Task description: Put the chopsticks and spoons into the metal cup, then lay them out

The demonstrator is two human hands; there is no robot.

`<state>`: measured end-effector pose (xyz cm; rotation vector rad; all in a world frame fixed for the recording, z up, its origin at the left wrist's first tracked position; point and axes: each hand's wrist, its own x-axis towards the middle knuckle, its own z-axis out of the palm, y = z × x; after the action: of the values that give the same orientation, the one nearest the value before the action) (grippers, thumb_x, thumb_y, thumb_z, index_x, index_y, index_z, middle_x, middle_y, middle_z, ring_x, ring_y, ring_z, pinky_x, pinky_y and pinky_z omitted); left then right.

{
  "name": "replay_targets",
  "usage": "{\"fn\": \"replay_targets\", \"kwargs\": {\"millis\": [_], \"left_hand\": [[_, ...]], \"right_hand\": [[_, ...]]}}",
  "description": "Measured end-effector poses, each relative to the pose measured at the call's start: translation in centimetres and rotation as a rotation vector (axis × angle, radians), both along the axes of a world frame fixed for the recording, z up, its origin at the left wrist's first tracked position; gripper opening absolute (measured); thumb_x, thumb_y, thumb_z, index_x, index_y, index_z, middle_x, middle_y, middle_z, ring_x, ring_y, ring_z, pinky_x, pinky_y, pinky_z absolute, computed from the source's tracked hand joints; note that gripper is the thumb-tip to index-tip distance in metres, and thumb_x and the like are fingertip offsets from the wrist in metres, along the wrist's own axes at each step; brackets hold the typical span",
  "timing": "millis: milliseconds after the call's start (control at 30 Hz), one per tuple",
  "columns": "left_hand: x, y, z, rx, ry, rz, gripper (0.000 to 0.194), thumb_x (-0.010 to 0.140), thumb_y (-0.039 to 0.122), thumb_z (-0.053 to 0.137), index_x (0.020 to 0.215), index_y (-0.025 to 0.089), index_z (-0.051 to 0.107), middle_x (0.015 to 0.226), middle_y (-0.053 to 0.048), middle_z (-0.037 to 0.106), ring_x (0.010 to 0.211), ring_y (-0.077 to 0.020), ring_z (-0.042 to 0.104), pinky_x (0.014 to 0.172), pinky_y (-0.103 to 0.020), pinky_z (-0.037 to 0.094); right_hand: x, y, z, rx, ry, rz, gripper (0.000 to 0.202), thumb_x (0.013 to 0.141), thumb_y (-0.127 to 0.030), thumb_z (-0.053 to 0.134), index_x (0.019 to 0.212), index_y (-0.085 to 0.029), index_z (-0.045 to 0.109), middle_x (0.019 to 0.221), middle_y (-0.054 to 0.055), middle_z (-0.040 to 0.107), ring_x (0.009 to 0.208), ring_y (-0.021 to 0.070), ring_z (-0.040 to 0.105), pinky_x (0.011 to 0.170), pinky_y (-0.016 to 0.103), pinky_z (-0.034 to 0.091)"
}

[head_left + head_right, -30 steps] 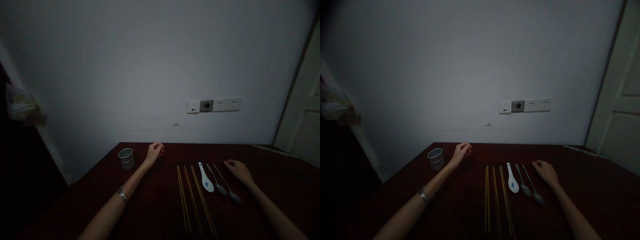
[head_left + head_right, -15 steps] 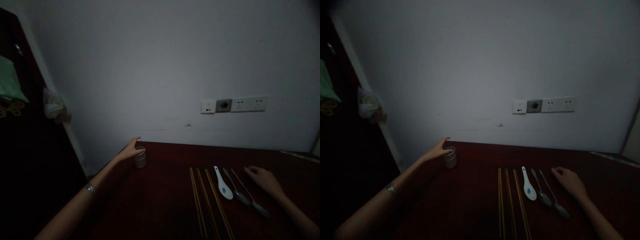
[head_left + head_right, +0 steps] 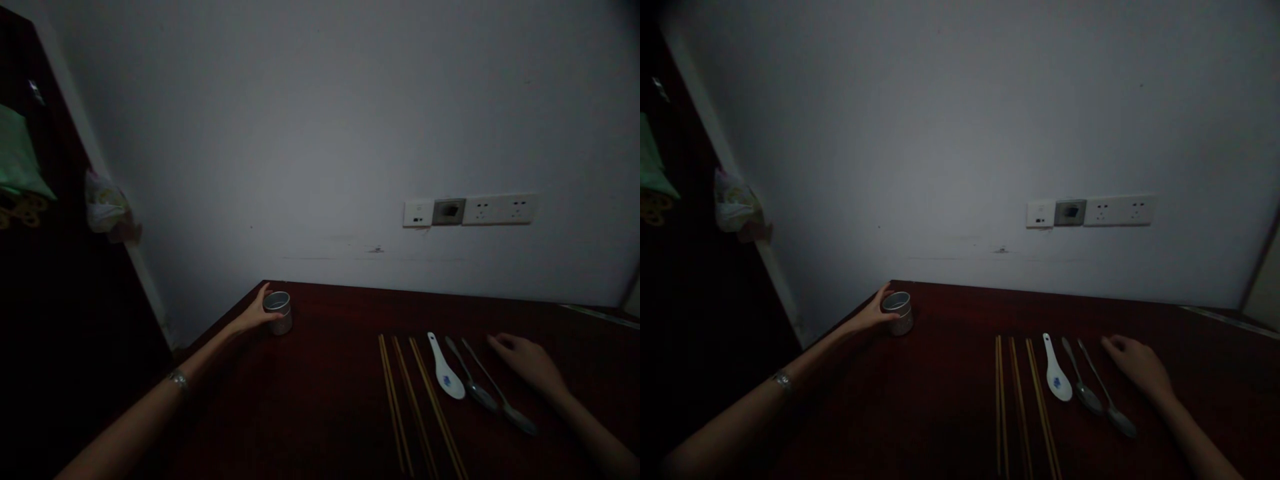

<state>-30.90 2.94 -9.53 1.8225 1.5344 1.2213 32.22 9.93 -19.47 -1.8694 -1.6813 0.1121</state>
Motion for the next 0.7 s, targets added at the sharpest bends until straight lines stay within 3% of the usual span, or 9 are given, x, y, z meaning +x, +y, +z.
{"fn": "replay_targets", "kwargs": {"millis": [100,433,567,700], "left_hand": [[0.5,0.3,-0.4,0.017,-0.017,0.028,0.107,0.054,0.033,0.074,0.137,0.02,0.008,0.135,-0.022,0.028,0.118,-0.0285,0.042,0.097,-0.043,0.032],[1.2,0.9,-0.6,0.067,-0.021,0.111,0.099,0.057,0.033,0.071,0.136,0.018,0.013,0.123,-0.017,0.045,0.107,-0.0251,0.051,0.092,-0.041,0.038],[1.8,1.3,-0.3,0.069,-0.009,0.123,0.099,0.056,0.033,0.072,0.136,0.017,0.015,0.121,-0.017,0.047,0.105,-0.025,0.053,0.091,-0.04,0.039],[4.1,2.6,0.6,0.089,-0.043,0.093,0.099,0.056,0.032,0.072,0.135,0.018,0.016,0.118,-0.015,0.049,0.104,-0.0251,0.053,0.091,-0.04,0.039]], "right_hand": [[-0.1,-0.2,0.3,-0.087,0.029,0.058,0.038,0.073,-0.052,0.043,0.076,-0.021,0.066,0.08,0.011,0.068,0.073,0.0271,0.063,0.062,0.034,0.044],[-0.7,-0.9,1.1,-0.089,0.006,0.029,0.042,0.074,-0.051,0.04,0.08,-0.02,0.067,0.078,0.009,0.067,0.073,0.0257,0.062,0.061,0.031,0.042],[-0.8,-1.0,1.3,-0.093,0.014,0.052,0.041,0.075,-0.05,0.039,0.079,-0.02,0.066,0.079,0.009,0.067,0.073,0.0247,0.062,0.062,0.03,0.042],[-1.1,-1.2,1.4,-0.087,0.001,0.014,0.041,0.075,-0.051,0.038,0.078,-0.02,0.065,0.079,0.008,0.067,0.074,0.0242,0.062,0.062,0.029,0.041]]}}
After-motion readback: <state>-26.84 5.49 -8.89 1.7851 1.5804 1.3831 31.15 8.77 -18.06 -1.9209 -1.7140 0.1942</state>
